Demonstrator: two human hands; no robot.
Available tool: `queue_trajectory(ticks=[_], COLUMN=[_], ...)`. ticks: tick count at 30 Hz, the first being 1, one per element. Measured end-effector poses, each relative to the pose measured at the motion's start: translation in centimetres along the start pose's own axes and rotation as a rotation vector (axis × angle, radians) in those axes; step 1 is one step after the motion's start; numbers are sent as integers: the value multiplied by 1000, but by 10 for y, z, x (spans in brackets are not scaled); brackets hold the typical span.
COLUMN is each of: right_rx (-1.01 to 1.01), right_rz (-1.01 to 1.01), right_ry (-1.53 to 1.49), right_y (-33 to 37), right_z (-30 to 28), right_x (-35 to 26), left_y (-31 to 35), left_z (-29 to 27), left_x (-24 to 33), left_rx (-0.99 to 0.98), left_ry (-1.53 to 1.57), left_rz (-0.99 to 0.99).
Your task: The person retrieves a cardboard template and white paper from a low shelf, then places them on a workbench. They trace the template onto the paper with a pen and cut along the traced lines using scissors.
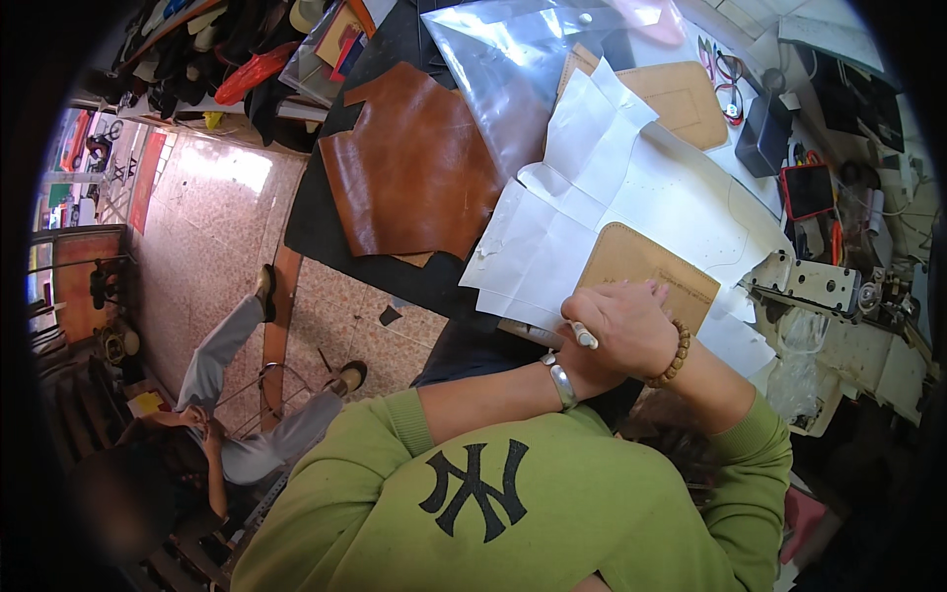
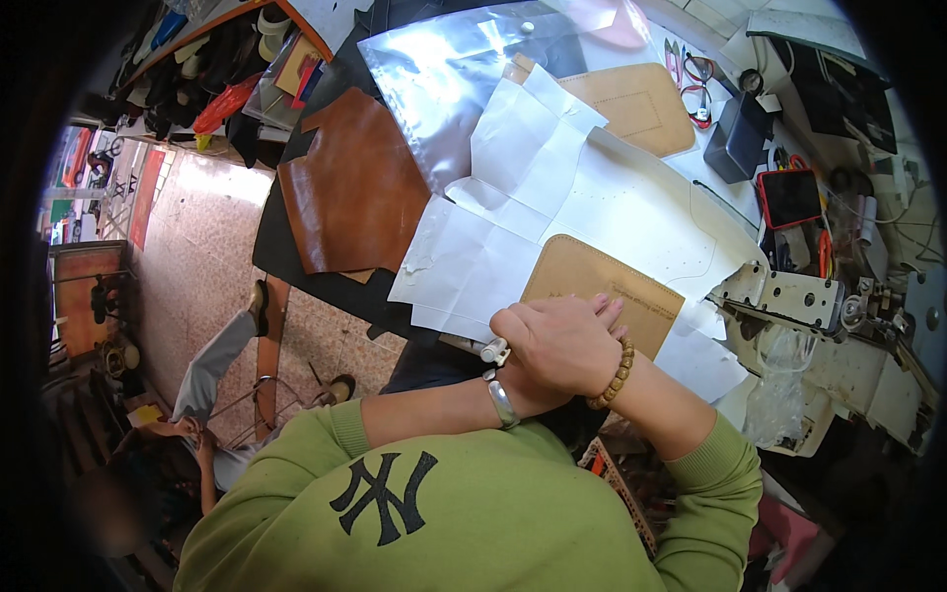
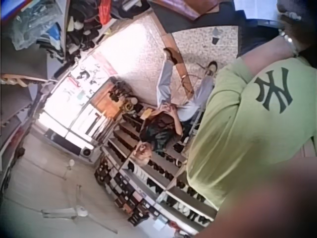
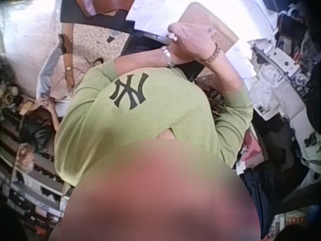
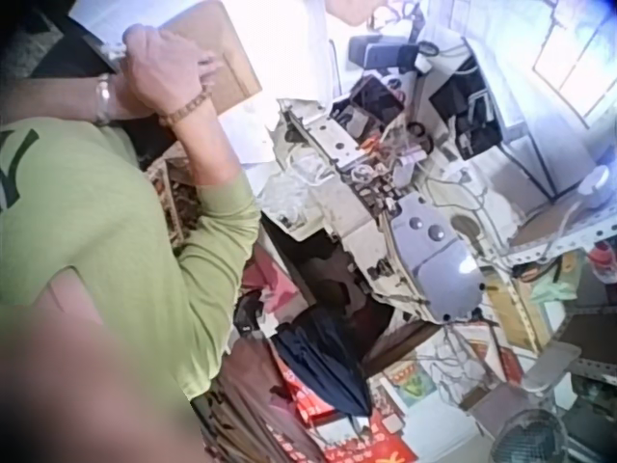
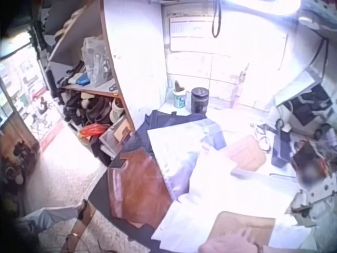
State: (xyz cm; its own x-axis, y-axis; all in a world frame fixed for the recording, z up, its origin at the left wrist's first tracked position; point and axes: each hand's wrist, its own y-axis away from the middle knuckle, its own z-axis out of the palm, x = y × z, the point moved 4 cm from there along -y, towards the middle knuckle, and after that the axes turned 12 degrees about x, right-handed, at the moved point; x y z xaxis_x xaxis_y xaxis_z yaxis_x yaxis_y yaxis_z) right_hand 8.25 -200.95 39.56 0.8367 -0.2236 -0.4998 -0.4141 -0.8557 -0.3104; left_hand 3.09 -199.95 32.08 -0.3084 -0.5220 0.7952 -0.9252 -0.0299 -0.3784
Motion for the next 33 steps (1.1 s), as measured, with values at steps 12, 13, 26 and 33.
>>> queue_trajectory(ticks=[12, 13, 26, 33], right_rx=[-90, -78, -22, 86], right_rz=[143, 139, 149, 183], right_ry=[-74, -80, -49, -3], right_y=[-9, -10, -21, -27], right_z=[-7, -8, -13, -22], right_x=[9, 9, 19, 39], left_y=[-6, -7, -16, -10], left_z=[-6, -7, -14, -20], left_x=[2, 2, 10, 17], left_rx=[-98, -100, -76, -222], left_ry=[75, 74, -16, -171], left_rz=[-96, -103, -78, 118])
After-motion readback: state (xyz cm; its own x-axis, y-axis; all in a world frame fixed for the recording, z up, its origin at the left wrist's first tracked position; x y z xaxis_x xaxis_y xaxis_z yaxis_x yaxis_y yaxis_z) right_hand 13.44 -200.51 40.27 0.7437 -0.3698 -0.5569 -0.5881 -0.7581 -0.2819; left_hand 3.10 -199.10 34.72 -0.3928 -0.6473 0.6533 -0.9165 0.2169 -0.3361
